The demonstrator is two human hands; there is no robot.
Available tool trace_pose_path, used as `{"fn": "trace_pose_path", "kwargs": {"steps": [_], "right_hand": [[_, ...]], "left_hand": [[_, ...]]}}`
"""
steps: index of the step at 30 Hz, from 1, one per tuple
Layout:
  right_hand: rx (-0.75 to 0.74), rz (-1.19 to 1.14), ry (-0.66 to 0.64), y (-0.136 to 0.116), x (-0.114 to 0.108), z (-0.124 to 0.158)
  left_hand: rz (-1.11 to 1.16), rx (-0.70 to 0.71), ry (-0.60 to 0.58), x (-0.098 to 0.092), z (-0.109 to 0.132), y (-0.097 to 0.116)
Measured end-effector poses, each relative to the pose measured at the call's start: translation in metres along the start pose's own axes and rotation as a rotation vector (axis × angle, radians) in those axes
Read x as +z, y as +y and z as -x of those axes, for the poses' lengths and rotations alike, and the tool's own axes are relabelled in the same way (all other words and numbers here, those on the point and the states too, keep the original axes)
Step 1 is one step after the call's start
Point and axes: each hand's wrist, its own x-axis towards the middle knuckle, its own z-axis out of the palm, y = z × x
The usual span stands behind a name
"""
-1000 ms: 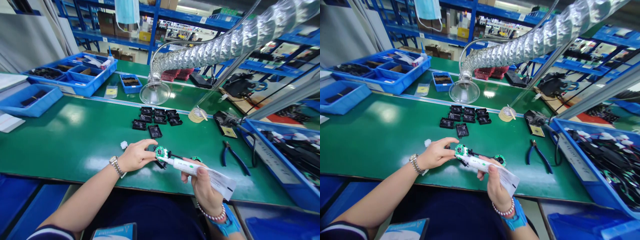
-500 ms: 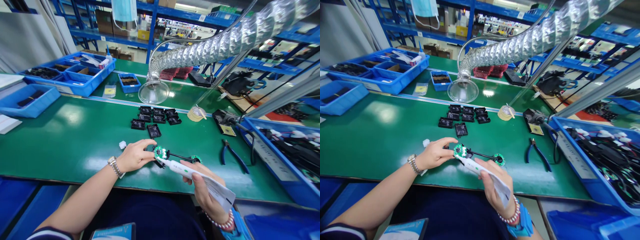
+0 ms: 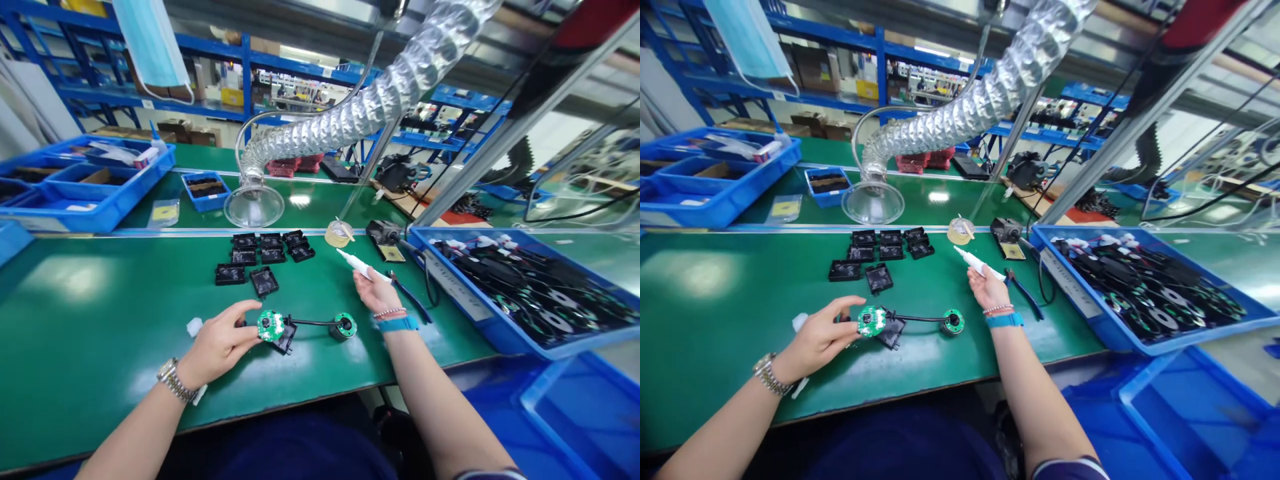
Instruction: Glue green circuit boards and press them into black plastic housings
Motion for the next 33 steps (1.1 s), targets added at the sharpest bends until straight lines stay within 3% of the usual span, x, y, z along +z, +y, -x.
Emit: {"fn": "trace_pose_path", "kwargs": {"steps": [3,9,18,33], "right_hand": [[0.107,-0.050,0.022,0.006,-0.007,-0.021],[0.254,-0.108,0.053,0.010,-0.013,-0.036],[0.205,-0.193,0.073,0.000,-0.014,-0.044],[0.139,-0.099,0.021,0.007,0.067,-0.092]], "left_hand": [[-0.003,-0.007,-0.013,0.001,0.000,-0.002],[0.004,-0.025,-0.012,0.001,-0.001,0.000],[-0.009,-0.016,-0.039,0.001,0.000,-0.002],[-0.013,-0.025,-0.027,0.001,-0.001,-0.003]]}}
